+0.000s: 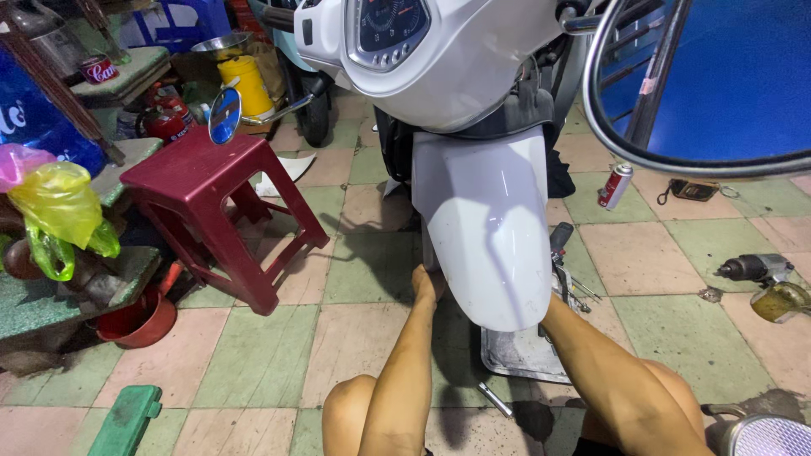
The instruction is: The person repairs a white scooter by removing plastic fairings, wiping internal components with a black cloth, and using a wrench and a metal sleeve to work on the steering column and handlebars.
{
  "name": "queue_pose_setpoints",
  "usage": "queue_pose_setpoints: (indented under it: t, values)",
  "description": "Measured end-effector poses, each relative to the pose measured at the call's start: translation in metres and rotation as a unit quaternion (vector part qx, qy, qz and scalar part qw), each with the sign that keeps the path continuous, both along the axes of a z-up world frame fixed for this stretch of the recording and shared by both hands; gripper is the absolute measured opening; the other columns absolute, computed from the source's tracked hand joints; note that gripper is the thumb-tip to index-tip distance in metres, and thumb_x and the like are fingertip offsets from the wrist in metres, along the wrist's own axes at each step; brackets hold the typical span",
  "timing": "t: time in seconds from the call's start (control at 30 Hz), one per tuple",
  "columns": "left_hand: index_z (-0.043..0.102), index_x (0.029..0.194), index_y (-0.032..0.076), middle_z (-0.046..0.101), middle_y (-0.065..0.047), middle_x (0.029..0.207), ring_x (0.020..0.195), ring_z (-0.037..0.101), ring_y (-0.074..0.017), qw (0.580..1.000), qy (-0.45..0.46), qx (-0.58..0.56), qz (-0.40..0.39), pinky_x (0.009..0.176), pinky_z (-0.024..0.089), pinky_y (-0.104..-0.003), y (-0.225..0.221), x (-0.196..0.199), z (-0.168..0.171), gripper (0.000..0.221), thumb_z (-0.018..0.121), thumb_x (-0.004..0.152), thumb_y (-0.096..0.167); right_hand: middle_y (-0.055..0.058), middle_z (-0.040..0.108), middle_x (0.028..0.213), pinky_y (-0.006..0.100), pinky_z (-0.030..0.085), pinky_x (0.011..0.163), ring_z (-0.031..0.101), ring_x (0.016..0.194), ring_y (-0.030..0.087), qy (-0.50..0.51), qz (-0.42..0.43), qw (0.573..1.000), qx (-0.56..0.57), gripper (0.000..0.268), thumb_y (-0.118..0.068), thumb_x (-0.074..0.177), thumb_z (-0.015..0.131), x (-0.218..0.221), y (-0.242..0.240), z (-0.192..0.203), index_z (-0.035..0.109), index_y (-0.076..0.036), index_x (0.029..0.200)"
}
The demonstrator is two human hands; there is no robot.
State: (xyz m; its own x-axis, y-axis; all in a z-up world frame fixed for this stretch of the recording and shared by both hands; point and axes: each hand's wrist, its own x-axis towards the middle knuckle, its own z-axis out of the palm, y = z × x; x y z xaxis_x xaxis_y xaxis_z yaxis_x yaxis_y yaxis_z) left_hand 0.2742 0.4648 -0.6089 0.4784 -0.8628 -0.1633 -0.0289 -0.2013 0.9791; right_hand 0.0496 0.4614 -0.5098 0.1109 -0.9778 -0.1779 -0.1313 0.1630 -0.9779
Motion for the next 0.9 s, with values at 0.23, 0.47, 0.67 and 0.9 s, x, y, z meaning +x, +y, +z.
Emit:
queue_pose_setpoints:
  t: [0.23, 0.47, 0.67, 0.9]
  values:
    - [0.072, 0.103, 0.005, 0.076, -0.011, 0.102, 0.095, 0.07, -0.0204, 1.0, 0.007, 0.013, -0.005, 0.085, 0.053, -0.036, 0.009, 0.0, 0.012, 0.022, 0.072, 0.085, 0.017, 0.013, 0.074, 0.107, 0.042, 0.054, 0.081, 0.07, 0.095, 0.026, 0.0, -0.003, 1.0, 0.001, 0.035, -0.028, 0.103, 0.054, 0.0, 0.004, -0.002, 0.068, -0.004, 0.125]
    - [0.076, 0.102, 0.006, 0.077, -0.009, 0.102, 0.092, 0.071, -0.0225, 0.977, 0.206, -0.041, 0.029, 0.083, 0.054, -0.035, -0.012, 0.005, -0.021, 0.025, 0.06, 0.092, 0.022, 0.013, 0.074, 0.107, 0.042, 0.054, 0.081, 0.07, 0.095, 0.026, -0.002, -0.007, 1.0, -0.001, 0.035, -0.027, 0.103, 0.055, 0.001, 0.002, -0.001, 0.068, -0.004, 0.125]
    - [0.075, 0.104, 0.003, 0.076, -0.009, 0.103, 0.093, 0.069, -0.0215, 0.989, 0.135, -0.043, 0.032, 0.084, 0.055, -0.037, -0.013, 0.004, -0.021, 0.025, 0.064, 0.086, 0.017, 0.013, 0.074, 0.107, 0.042, 0.054, 0.081, 0.07, 0.095, 0.026, -0.004, -0.009, 1.0, -0.003, 0.035, -0.027, 0.103, 0.055, 0.002, 0.001, 0.0, 0.069, -0.003, 0.125]
    - [0.075, 0.106, 0.006, 0.078, -0.01, 0.106, 0.095, 0.071, -0.0213, 0.994, 0.104, -0.01, 0.023, 0.086, 0.054, -0.036, 0.0, 0.002, -0.001, 0.026, 0.065, 0.089, 0.023, 0.013, 0.074, 0.107, 0.042, 0.054, 0.081, 0.07, 0.095, 0.026, -0.004, -0.015, 1.0, -0.002, 0.035, -0.027, 0.103, 0.056, 0.003, 0.001, 0.0, 0.069, -0.003, 0.124]
